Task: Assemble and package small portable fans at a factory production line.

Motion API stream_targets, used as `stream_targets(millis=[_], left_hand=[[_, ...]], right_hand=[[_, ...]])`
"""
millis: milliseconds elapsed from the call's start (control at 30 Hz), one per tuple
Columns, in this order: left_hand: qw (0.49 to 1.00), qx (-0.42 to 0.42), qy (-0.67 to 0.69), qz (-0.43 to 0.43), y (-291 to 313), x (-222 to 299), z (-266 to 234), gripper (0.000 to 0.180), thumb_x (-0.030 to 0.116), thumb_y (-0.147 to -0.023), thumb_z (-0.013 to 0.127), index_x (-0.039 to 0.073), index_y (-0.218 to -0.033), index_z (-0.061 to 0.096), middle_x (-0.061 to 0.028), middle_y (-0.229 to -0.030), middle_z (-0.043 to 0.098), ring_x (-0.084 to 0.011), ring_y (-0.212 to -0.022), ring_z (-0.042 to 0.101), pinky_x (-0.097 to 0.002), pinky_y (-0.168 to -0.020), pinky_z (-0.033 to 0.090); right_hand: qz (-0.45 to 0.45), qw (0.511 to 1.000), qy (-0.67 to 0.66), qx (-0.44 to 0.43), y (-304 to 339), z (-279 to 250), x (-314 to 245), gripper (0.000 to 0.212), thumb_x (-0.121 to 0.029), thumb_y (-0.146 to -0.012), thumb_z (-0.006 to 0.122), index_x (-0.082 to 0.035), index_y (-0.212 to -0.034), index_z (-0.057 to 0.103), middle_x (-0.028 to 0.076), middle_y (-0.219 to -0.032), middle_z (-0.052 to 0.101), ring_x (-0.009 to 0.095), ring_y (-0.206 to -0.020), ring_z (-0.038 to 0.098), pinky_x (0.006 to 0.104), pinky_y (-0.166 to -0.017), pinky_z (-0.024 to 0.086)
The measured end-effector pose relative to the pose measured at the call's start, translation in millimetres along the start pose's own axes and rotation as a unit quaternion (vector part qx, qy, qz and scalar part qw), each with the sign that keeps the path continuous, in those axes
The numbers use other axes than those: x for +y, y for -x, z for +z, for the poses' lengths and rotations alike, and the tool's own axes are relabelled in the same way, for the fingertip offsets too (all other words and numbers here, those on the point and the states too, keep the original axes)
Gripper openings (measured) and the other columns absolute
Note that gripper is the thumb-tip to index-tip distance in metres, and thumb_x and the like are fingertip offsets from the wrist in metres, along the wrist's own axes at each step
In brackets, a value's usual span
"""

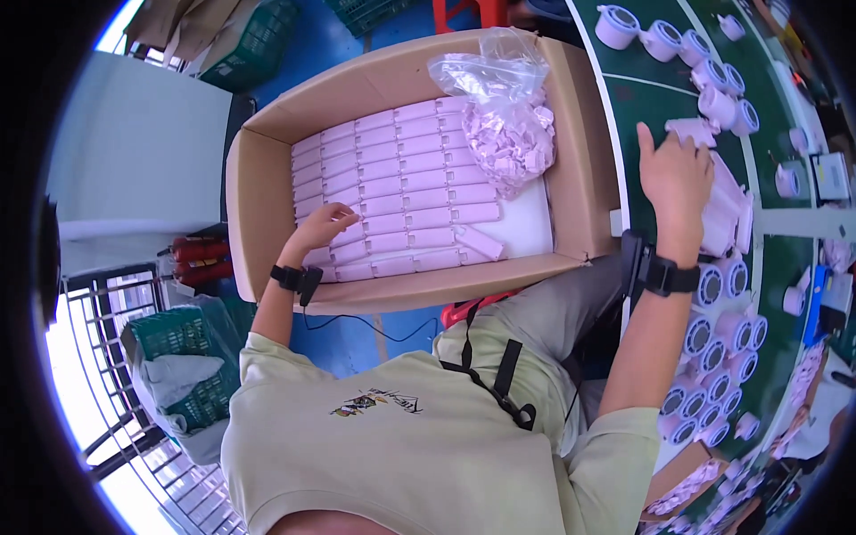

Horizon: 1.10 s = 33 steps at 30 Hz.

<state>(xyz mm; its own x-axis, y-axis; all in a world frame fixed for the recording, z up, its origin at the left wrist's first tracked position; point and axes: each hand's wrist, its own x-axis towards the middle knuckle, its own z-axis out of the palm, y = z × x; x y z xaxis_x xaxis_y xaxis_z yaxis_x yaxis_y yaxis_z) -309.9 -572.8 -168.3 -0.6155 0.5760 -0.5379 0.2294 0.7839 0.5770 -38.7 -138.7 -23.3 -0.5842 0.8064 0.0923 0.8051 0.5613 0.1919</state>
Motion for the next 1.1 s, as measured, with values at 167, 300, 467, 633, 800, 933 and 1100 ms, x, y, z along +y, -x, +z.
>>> stream_targets(millis=[167, 300, 467, 633, 800, 933, 1100], left_hand=[[0.993, 0.049, -0.068, 0.080, -55, 12, -1, 0.042, 0.038, -0.087, 0.063, -0.001, -0.101, 0.064, -0.0167, -0.093, 0.067, -0.0273, -0.089, 0.064, -0.0359, -0.079, 0.050], [0.961, 0.135, -0.108, 0.217, -135, 44, 24, 0.041, 0.035, -0.087, 0.060, -0.002, -0.106, 0.061, -0.0221, -0.107, 0.063, -0.0362, -0.100, 0.060, -0.0414, -0.088, 0.047], [0.895, 0.303, -0.232, 0.231, -224, 83, 61, 0.054, 0.034, -0.090, 0.053, -0.008, -0.124, 0.047, -0.0235, -0.130, 0.048, -0.0368, -0.124, 0.043, -0.0460, -0.106, 0.032], [0.865, 0.358, -0.270, 0.227, -234, 63, 84, 0.058, 0.034, -0.090, 0.051, -0.007, -0.130, 0.043, -0.0219, -0.131, 0.047, -0.0354, -0.125, 0.041, -0.0478, -0.108, 0.027], [0.910, 0.309, -0.201, 0.191, -231, 94, 69, 0.050, 0.032, -0.088, 0.054, -0.008, -0.119, 0.050, -0.0207, -0.123, 0.052, -0.0363, -0.117, 0.046, -0.0454, -0.102, 0.034], [0.872, 0.387, -0.189, 0.232, -244, 82, 79, 0.047, 0.032, -0.088, 0.054, -0.006, -0.114, 0.053, -0.0207, -0.118, 0.053, -0.0365, -0.114, 0.047, -0.0435, -0.102, 0.034], [0.879, 0.364, -0.209, 0.227, -243, 77, 74, 0.045, 0.031, -0.088, 0.053, -0.005, -0.113, 0.053, -0.0209, -0.117, 0.052, -0.0361, -0.114, 0.047, -0.0450, -0.101, 0.035]], right_hand=[[-0.122, 0.967, -0.116, 0.190, 18, -12, -50, 0.042, -0.034, -0.091, 0.055, 0.004, -0.110, 0.061, 0.021, -0.114, 0.060, 0.037, -0.107, 0.055, 0.0417, -0.090, 0.044], [-0.221, 0.857, -0.458, -0.079, 65, 5, -165, 0.025, -0.023, -0.090, 0.055, -0.001, -0.099, 0.064, 0.019, -0.090, 0.065, 0.037, -0.084, 0.063, 0.0433, -0.076, 0.049], [-0.302, 0.866, -0.393, -0.070, 46, 159, -273, 0.050, -0.017, -0.090, 0.050, 0.013, -0.128, 0.038, 0.035, -0.129, 0.043, 0.047, -0.120, 0.042, 0.0493, -0.103, 0.035], [-0.219, 0.853, -0.470, -0.058, -2, 197, -330, 0.060, -0.013, -0.089, 0.048, 0.015, -0.136, 0.023, 0.036, -0.139, 0.028, 0.050, -0.130, 0.025, 0.0539, -0.110, 0.022], [-0.172, 0.847, -0.497, -0.077, -37, 213, -336, 0.056, -0.016, -0.088, 0.050, 0.015, -0.132, 0.033, 0.030, -0.133, 0.037, 0.045, -0.125, 0.032, 0.0495, -0.109, 0.023], [-0.190, 0.874, -0.444, -0.042, -48, 225, -343, 0.051, -0.017, -0.088, 0.052, 0.013, -0.127, 0.041, 0.027, -0.129, 0.041, 0.043, -0.122, 0.036, 0.0470, -0.108, 0.026], [-0.223, 0.889, -0.399, 0.032, -41, 224, -341, 0.038, -0.015, -0.088, 0.054, 0.006, -0.119, 0.047, 0.027, -0.117, 0.050, 0.043, -0.113, 0.046, 0.0476, -0.100, 0.035]])
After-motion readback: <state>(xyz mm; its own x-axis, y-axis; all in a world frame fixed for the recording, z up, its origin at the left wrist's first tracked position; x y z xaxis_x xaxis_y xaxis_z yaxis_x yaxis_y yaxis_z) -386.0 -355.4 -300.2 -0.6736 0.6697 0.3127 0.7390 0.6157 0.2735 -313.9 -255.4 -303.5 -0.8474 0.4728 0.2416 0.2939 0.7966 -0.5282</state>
